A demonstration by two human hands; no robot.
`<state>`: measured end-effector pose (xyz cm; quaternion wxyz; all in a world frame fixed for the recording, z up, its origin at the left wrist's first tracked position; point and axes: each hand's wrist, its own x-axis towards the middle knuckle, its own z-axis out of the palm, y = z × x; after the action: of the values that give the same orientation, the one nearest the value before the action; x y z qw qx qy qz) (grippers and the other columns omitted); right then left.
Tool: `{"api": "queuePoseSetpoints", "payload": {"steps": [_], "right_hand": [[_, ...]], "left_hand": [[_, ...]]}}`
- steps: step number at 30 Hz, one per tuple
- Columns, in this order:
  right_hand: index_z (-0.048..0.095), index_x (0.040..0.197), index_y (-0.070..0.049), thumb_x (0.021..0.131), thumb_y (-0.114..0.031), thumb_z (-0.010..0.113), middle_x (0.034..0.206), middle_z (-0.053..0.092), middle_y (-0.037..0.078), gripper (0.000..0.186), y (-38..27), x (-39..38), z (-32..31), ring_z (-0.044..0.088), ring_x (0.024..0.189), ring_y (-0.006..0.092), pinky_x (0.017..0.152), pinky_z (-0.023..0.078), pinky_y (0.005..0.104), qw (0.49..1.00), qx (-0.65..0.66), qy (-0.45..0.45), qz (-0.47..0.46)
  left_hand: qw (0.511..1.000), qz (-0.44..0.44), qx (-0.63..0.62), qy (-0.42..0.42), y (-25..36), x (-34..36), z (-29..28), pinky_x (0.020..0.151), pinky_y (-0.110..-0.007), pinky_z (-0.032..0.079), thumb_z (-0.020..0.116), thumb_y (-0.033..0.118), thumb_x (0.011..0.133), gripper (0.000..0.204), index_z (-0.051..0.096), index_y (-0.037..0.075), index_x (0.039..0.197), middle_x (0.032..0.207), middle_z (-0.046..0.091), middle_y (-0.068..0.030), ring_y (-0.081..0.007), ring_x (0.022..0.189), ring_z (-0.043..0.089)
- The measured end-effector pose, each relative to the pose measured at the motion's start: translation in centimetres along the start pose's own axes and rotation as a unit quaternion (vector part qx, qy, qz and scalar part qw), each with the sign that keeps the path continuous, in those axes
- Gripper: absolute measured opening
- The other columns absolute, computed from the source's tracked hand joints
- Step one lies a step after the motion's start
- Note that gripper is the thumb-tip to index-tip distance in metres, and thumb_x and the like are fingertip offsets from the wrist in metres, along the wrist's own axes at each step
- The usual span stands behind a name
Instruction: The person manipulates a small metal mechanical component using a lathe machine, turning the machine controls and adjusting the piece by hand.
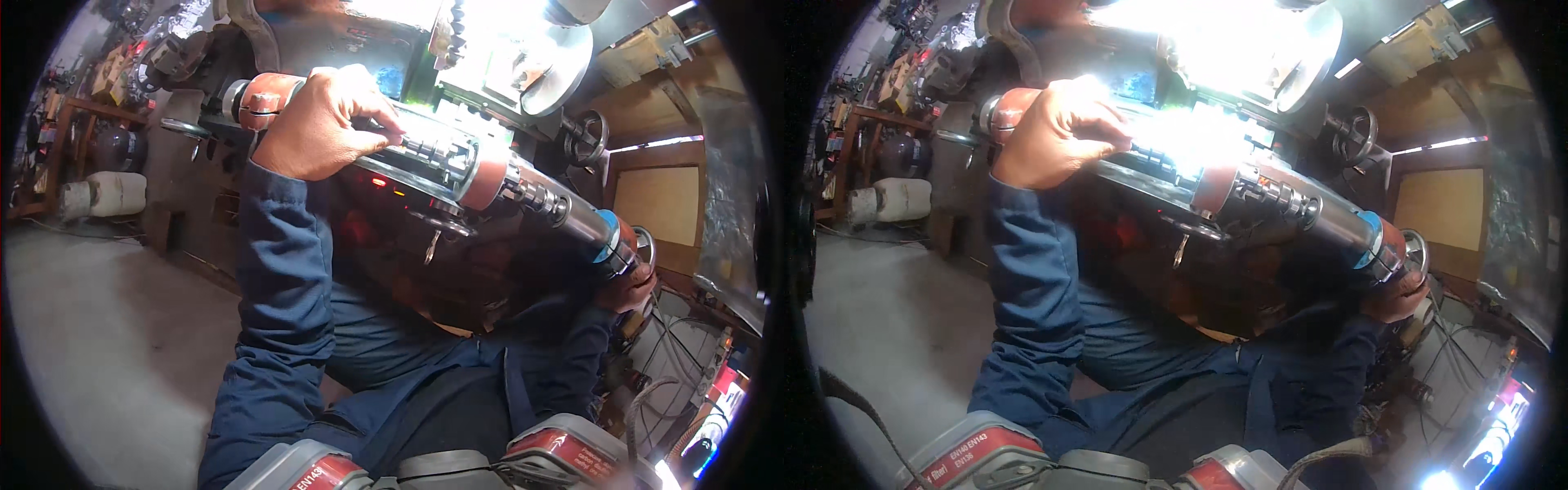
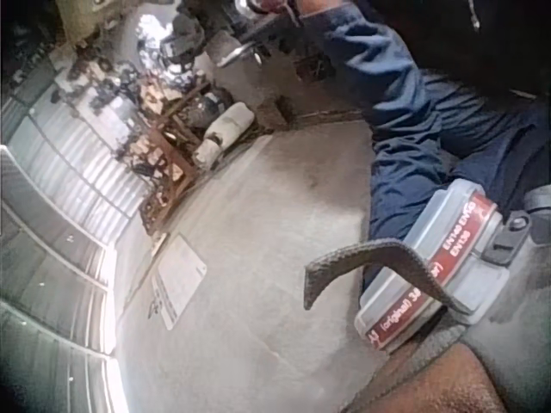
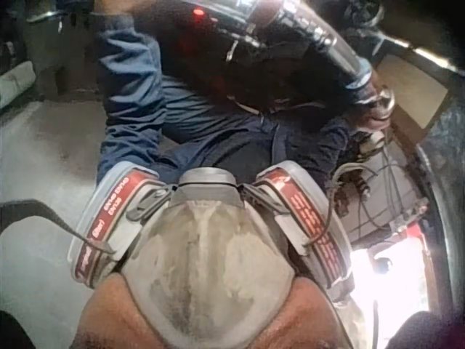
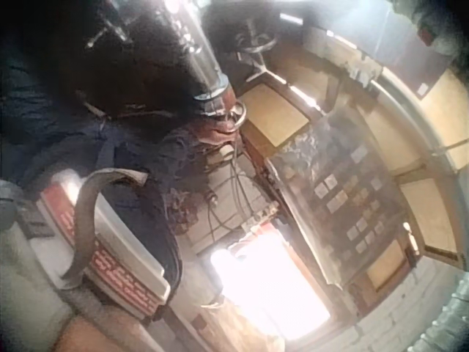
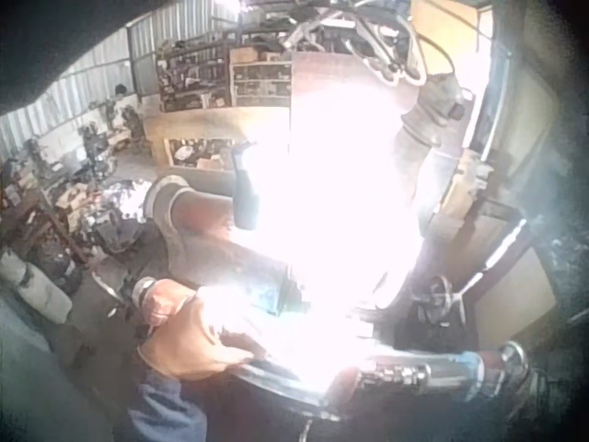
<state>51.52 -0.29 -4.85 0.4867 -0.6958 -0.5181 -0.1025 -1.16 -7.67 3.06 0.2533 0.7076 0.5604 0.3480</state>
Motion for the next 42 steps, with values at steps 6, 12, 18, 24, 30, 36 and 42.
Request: {"api": "queuePoseSetpoints", "payload": {"steps": [6,12,18,24,30,36,42], "right_hand": [[0.061,0.123,0.008,0.094,-0.065,0.048,0.111,0.067,0.03,0.08,-1.6,-0.9,1.0,0.065,0.101,0.0433,0.089,0.049,0.0483,0.998,0.001,0.065,0.026],[0.063,0.119,0.006,0.093,-0.066,0.049,0.102,0.069,0.027,0.078,-2.4,-1.3,1.2,0.065,0.095,0.0405,0.085,0.049,0.0471,0.994,0.042,0.089,0.055],[0.064,0.116,0.007,0.097,-0.061,0.048,0.099,0.069,0.025,0.072,-1.8,-1.3,1.3,0.065,0.092,0.0379,0.081,0.05,0.0456,0.995,0.049,0.087,0.029],[0.064,0.112,0.008,0.097,-0.058,0.049,0.098,0.068,0.025,0.07,-1.5,-1.2,1.4,0.065,0.091,0.0371,0.082,0.049,0.0448,0.994,0.059,0.089,0.026],[0.065,0.104,0.005,0.096,-0.058,0.05,0.093,0.067,0.022,0.066,-3.7,-1.6,1.4,0.063,0.087,0.0352,0.079,0.048,0.0442,0.99,0.089,0.1,0.039],[0.065,0.099,0.003,0.096,-0.055,0.05,0.09,0.066,0.02,0.06,-3.4,-1.3,0.8,0.062,0.083,0.0317,0.076,0.048,0.0428,0.992,0.095,0.067,0.04],[0.065,0.1,0.003,0.096,-0.056,0.051,0.089,0.067,0.019,0.061,-3.2,-1.4,1.1,0.062,0.081,0.0313,0.075,0.049,0.0422,0.991,0.103,0.077,0.044]], "left_hand": [[1.0,0.0,0.004,0.016,-0.1,0.0,0.2,0.075,-0.032,0.054,0.073,-0.01,0.067,0.024,0.078,0.003,0.087,0.088,0.075,-0.0094,-0.0198,0.085,0.068],[1.0,0.012,-0.012,0.011,0.2,0.1,0.2,0.075,-0.031,0.053,0.078,-0.006,0.069,0.018,0.078,0.004,0.083,0.086,0.075,-0.007,-0.0178,0.085,0.066],[0.999,0.007,-0.008,0.049,0.3,-0.1,0.8,0.076,-0.032,0.05,0.083,0.003,0.067,0.014,0.079,0.009,0.079,0.079,0.075,-0.0028,-0.0163,0.08,0.065],[0.995,0.04,0.075,0.054,0.8,-0.3,0.7,0.092,-0.035,0.039,0.085,0.007,0.067,0.012,0.079,0.012,0.076,0.079,0.076,0.0012,-0.0139,0.082,0.064],[0.988,-0.01,0.131,0.079,2.5,-0.3,1.8,0.085,-0.029,0.049,0.082,-0.004,0.07,0.022,0.075,0.005,0.089,0.086,0.071,-0.001,-0.0131,0.083,0.069],[0.985,-0.053,0.117,0.114,2.7,-0.5,2.2,0.077,-0.025,0.057,0.083,-0.009,0.068,0.036,0.07,0.0,0.1,0.093,0.069,-0.0048,-0.0142,0.085,0.073],[0.987,-0.06,0.1,0.114,2.4,-0.7,2.3,0.078,-0.029,0.054,0.085,0.0,0.068,0.031,0.072,0.003,0.095,0.089,0.07,-0.0029,-0.0146,0.08,0.07]]}}
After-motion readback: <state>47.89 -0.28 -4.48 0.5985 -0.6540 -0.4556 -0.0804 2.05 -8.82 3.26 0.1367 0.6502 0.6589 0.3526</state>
